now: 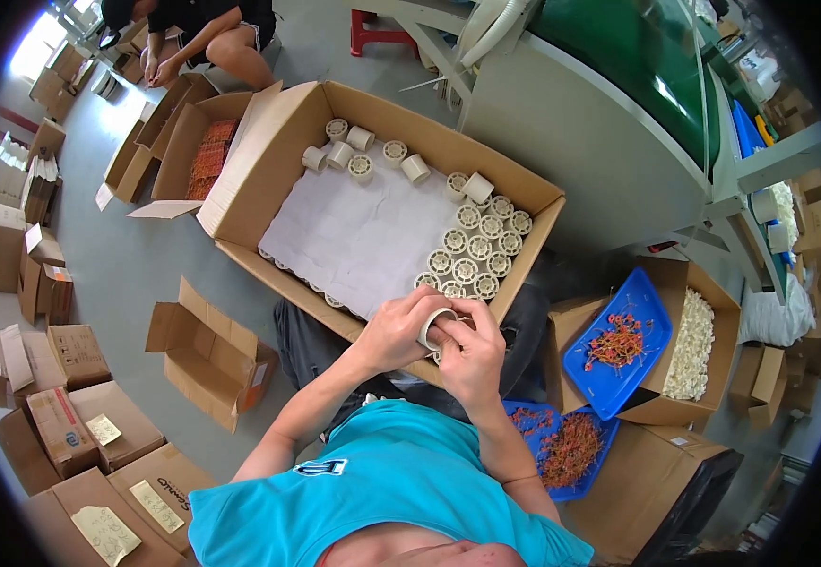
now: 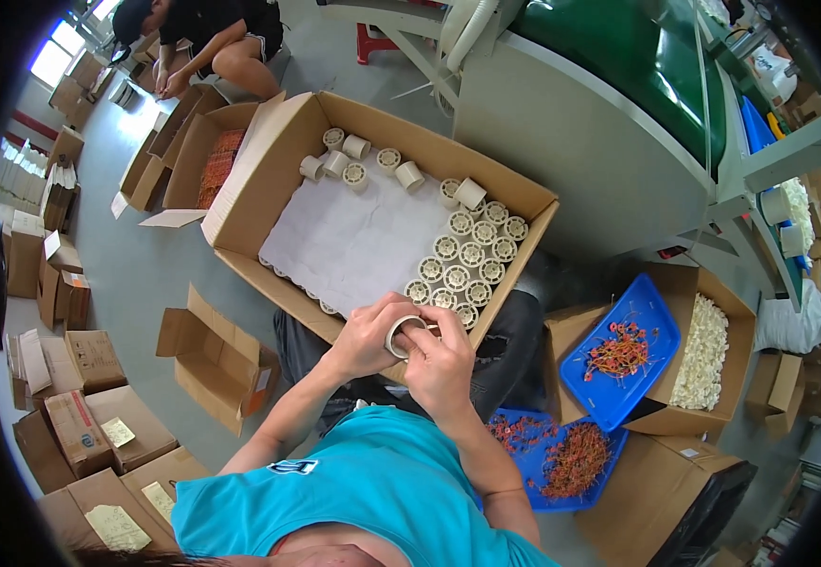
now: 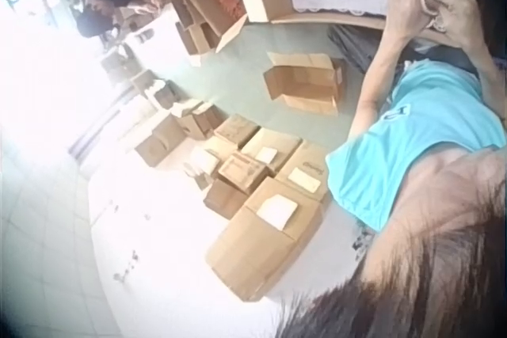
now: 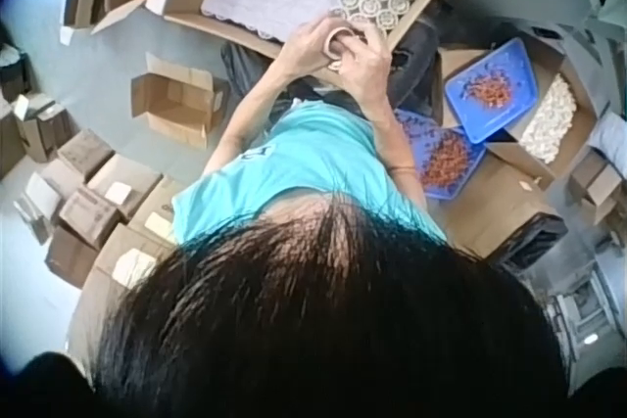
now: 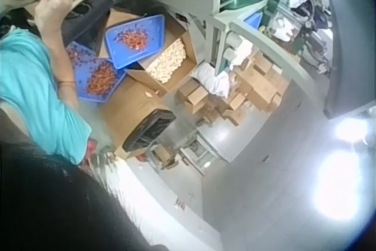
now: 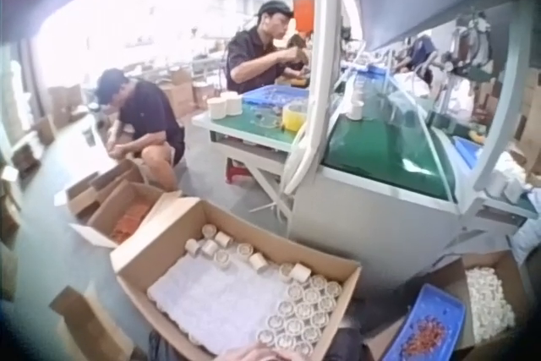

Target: The person places small electronic components into white plastic tubes by hand, then organizes the filled tubes into a cardboard box.

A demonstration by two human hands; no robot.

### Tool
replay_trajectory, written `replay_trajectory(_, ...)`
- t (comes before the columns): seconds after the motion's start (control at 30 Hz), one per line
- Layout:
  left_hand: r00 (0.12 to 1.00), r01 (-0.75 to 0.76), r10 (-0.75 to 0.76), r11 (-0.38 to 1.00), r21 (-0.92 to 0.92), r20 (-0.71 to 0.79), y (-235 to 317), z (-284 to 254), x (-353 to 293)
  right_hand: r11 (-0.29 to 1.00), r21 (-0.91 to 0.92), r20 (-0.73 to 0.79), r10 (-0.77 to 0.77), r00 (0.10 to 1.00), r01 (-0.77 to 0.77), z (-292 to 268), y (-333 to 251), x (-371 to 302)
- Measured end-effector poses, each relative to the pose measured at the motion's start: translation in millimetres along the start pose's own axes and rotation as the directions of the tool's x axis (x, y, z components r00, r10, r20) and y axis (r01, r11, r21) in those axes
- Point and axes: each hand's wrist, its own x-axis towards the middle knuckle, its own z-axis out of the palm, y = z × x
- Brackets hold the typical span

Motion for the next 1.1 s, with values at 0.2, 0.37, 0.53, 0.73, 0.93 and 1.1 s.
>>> replay_trajectory(0.2, 0.999, -0.036, 0.035, 0.999, 0.028, 0.020, 6.4, -0.3, 3.4, 0.994, -0.046, -0.022, -0.101, 0.995, 0.100, -4.2, 2.1, -2.8)
replay_trajectory(0.37, 0.997, -0.048, 0.047, 0.999, 0.021, 0.060, 6.0, 4.1, 7.3, 0.998, 0.013, -0.076, -0.061, 0.995, 0.062, -5.1, 8.3, -5.9)
replay_trajectory(0.53, 0.997, -0.072, 0.070, 0.997, 0.039, 0.038, 2.6, 9.9, 10.3, 0.998, 0.062, -0.090, 0.018, 0.996, -0.013, -3.4, 11.7, -5.8)
replay_trajectory(0.73, 0.998, -0.066, 0.063, 0.991, 0.115, 0.032, 0.4, 18.9, 12.7, 0.995, 0.085, -0.113, 0.062, 0.992, -0.052, -3.5, 21.8, -5.8)
replay_trajectory(0.93, 0.995, -0.059, 0.049, 0.992, 0.111, 0.090, -1.0, 29.8, 25.1, 0.989, 0.150, -0.078, 0.013, 0.997, -0.001, -19.7, 42.3, 4.2)
replay_trajectory(1.1, 0.985, -0.037, 0.023, 0.996, 0.083, 0.172, -8.9, 47.3, 44.8, 0.988, 0.150, -0.055, 0.056, 0.997, -0.047, -36.2, 60.8, 11.6)
